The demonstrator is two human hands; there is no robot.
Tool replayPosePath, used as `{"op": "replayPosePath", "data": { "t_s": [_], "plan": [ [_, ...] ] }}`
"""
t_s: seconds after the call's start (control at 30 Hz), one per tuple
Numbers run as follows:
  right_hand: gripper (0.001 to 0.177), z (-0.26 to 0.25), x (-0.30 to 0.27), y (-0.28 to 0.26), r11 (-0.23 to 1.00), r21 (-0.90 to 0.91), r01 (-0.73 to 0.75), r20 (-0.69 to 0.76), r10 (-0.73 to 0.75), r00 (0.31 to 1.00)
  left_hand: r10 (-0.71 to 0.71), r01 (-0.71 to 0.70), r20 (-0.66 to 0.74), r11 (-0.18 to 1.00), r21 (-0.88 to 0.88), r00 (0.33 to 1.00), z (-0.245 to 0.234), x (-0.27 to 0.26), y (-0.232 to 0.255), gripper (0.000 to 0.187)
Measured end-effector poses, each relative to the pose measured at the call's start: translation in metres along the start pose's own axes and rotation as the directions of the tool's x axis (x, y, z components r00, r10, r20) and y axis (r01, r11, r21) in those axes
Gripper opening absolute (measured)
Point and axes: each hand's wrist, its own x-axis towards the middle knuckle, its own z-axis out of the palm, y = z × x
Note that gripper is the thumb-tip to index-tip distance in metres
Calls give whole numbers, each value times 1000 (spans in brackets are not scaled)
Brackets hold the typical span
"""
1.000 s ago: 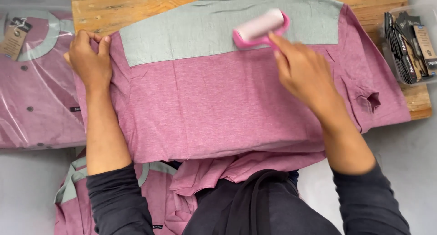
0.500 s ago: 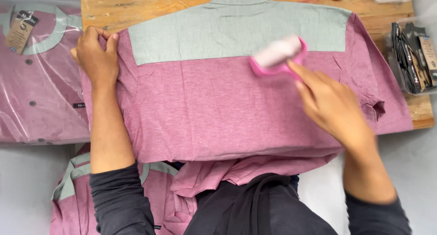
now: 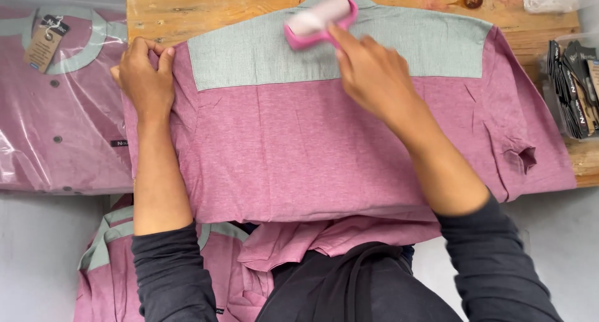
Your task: The person uses a pink lint roller to remove lint from a pink shirt with light green trim. They roll the sleeve, the back, and the front of the shirt on a wooden table, then fold the shirt and continue rolling the main body.
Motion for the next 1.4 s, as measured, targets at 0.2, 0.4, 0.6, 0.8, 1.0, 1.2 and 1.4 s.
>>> {"op": "replayPosePath", "data": {
  "t_s": [0.2,0.4,0.6,0.8,1.0,1.2,1.4],
  "plan": [
    [46,3,12,6,998,63,21,-68,-17,998,8,-8,5,1000,-20,1000,2,2,-11,23],
    [43,-19,-125,66,978,171,115,-96,-100,990,80,-80,-19,996,-35,997,10,-1,-22,20],
    [52,-61,-274,110,932,31,-361,205,347,915,83,-83,-17,996,-13,996,8,-3,-22,29],
    [45,-43,-281,95,949,78,-306,-61,311,948,97,-97,-14,995,-20,995,6,-4,-22,29],
    [41,-15,-159,106,985,84,-149,-323,168,931,91,-91,-17,996,-25,996,5,-3,-21,27],
    [42,-19,-109,123,989,114,-89,-353,124,927,99,-99,-18,995,-3,995,4,-2,-21,25],
    [45,-28,-230,139,945,317,-82,-217,156,964,102,-116,153,989,86,983,-1,5,-30,22]
  ]
}}
